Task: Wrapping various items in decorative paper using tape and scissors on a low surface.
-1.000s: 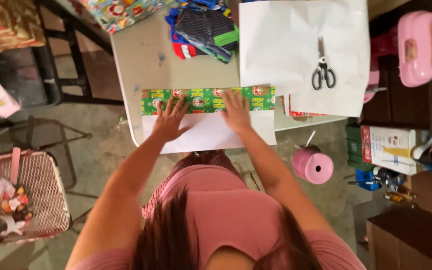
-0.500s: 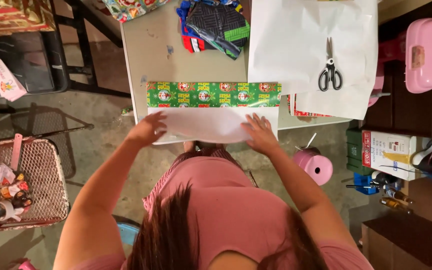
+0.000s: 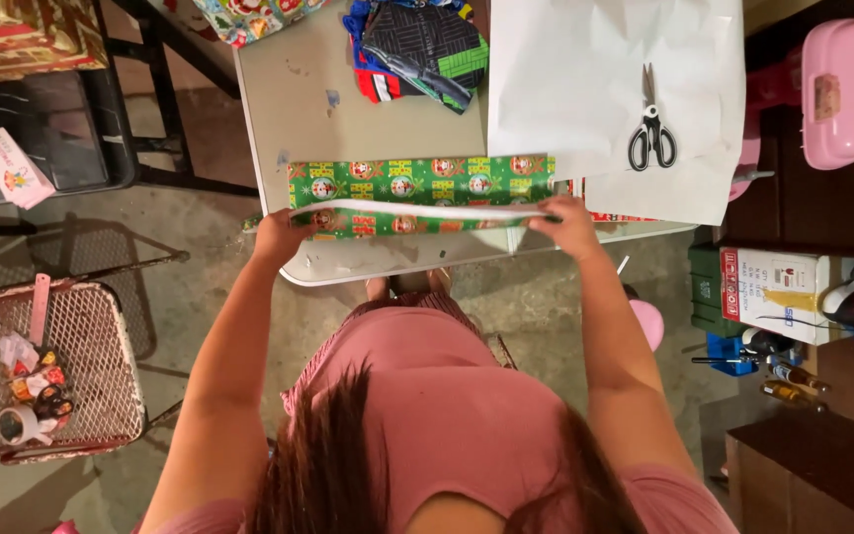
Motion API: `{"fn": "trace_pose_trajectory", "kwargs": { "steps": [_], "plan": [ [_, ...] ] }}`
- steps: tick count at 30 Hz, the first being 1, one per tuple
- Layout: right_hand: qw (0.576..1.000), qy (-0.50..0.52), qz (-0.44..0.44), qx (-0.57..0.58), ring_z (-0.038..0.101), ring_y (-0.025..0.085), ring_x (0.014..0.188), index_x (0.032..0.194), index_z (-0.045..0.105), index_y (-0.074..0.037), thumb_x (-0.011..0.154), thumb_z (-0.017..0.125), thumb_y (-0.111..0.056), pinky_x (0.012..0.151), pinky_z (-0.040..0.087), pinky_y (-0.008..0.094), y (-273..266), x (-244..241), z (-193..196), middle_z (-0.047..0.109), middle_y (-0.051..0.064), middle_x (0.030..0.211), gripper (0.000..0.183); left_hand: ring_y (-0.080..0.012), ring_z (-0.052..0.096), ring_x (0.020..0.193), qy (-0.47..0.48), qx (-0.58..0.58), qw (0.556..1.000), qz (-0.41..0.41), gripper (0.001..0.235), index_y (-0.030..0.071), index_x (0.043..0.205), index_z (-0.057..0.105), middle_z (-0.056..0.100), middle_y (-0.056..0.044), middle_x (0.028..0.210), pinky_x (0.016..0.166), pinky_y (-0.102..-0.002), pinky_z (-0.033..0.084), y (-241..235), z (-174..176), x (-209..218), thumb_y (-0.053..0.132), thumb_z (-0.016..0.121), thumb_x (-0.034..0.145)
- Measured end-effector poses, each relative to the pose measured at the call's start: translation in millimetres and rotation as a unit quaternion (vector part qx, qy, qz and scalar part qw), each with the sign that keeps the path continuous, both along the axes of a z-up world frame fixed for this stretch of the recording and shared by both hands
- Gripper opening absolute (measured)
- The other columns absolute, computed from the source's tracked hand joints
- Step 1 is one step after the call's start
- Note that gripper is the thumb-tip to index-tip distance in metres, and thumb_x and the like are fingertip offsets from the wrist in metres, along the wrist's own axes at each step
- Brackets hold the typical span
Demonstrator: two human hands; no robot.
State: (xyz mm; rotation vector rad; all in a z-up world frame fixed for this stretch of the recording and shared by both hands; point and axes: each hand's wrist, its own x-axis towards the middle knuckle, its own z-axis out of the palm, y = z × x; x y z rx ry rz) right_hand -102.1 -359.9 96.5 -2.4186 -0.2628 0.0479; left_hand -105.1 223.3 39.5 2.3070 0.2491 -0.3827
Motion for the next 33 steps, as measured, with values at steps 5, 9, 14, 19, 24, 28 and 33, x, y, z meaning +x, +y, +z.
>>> {"fn": "trace_pose_trajectory", "kwargs": {
  "steps": [5, 9, 14, 19, 24, 28, 33],
  "plan": [
    [0.919, 0.174, -0.313, 0.166, 0.064, 0.012, 0.083, 0.099, 0.079, -0.024, 0.074, 0.098, -0.037, 0.076, 0.050, 0.028, 7.7, 1.6, -34.5, 0.071, -0.002, 0.088, 0.033, -0.0353, 0.073, 0.082, -0.015, 0.042, 0.999, 0.006, 0.042, 0.017, 0.094, 0.075, 0.072, -0.008, 0.077, 0.076, -0.046, 0.057, -3.5, -19.2, 7.6, 0.045, 0.093, 0.069],
    [0.908, 0.153, -0.372, 0.118, 0.070, 0.013, 0.089, 0.101, 0.079, -0.026, 0.076, 0.094, -0.047, 0.079, 0.054, 0.029, 13.7, 6.6, -55.3, 0.073, -0.001, 0.094, 0.036, -0.0353, 0.071, 0.077, -0.008, -0.009, 0.999, 0.039, 0.044, 0.015, 0.095, 0.074, 0.070, -0.013, 0.075, 0.073, -0.044, 0.053, -21.9, 25.2, 4.4, 0.054, 0.087, 0.079],
    [0.950, 0.053, -0.306, -0.040, 0.072, 0.029, 0.089, 0.100, 0.078, -0.027, 0.081, 0.087, -0.053, 0.084, 0.057, 0.038, 3.3, 9.9, -91.0, 0.074, 0.005, 0.086, 0.033, -0.0367, 0.069, 0.073, 0.006, -0.001, 0.992, 0.128, 0.041, 0.010, 0.079, 0.071, 0.066, -0.012, 0.066, 0.070, -0.044, 0.052, -12.2, -36.4, -8.1, 0.048, 0.081, 0.089],
    [0.961, -0.062, -0.259, -0.072, 0.072, 0.030, 0.083, 0.093, 0.077, -0.025, 0.083, 0.088, -0.045, 0.078, 0.056, 0.040, 8.0, 11.7, -100.0, 0.072, 0.006, 0.078, 0.025, -0.0299, 0.072, 0.076, 0.012, 0.025, 0.979, 0.201, 0.035, 0.017, 0.083, 0.075, 0.069, -0.004, 0.068, 0.071, -0.038, 0.056, -22.9, -34.6, -13.4, 0.046, 0.092, 0.074],
    [0.956, -0.092, -0.253, -0.119, 0.072, 0.031, 0.084, 0.095, 0.074, -0.023, 0.083, 0.087, -0.044, 0.081, 0.057, 0.042, 4.8, 12.7, -111.7, 0.072, 0.006, 0.085, 0.028, -0.0324, 0.071, 0.085, -0.035, 0.035, 0.967, 0.249, 0.036, 0.012, 0.101, 0.074, 0.074, -0.005, 0.079, 0.080, -0.045, 0.056, -42.3, -9.6, -22.7, 0.030, 0.091, 0.075],
    [0.958, -0.084, -0.245, -0.122, 0.071, 0.032, 0.087, 0.097, 0.073, -0.021, 0.083, 0.087, -0.044, 0.083, 0.057, 0.043, 8.6, 13.6, -106.0, 0.071, 0.007, 0.086, 0.030, -0.0274, 0.064, 0.087, -0.079, 0.061, 0.956, 0.275, 0.043, 0.015, 0.108, 0.069, 0.075, 0.000, 0.083, 0.086, -0.039, 0.052, -48.0, -18.8, -30.8, 0.028, 0.093, 0.075],
    [0.959, -0.068, -0.237, -0.137, 0.070, 0.032, 0.088, 0.096, 0.070, -0.021, 0.084, 0.086, -0.045, 0.084, 0.056, 0.043, 7.8, 15.0, -102.7, 0.068, 0.006, 0.086, 0.031, -0.0257, 0.062, 0.091, -0.114, 0.065, 0.947, 0.295, 0.039, 0.015, 0.110, 0.068, 0.075, 0.000, 0.085, 0.088, -0.037, 0.050, -51.7, -28.5, -31.8, 0.026, 0.090, 0.079]
  ]
}}
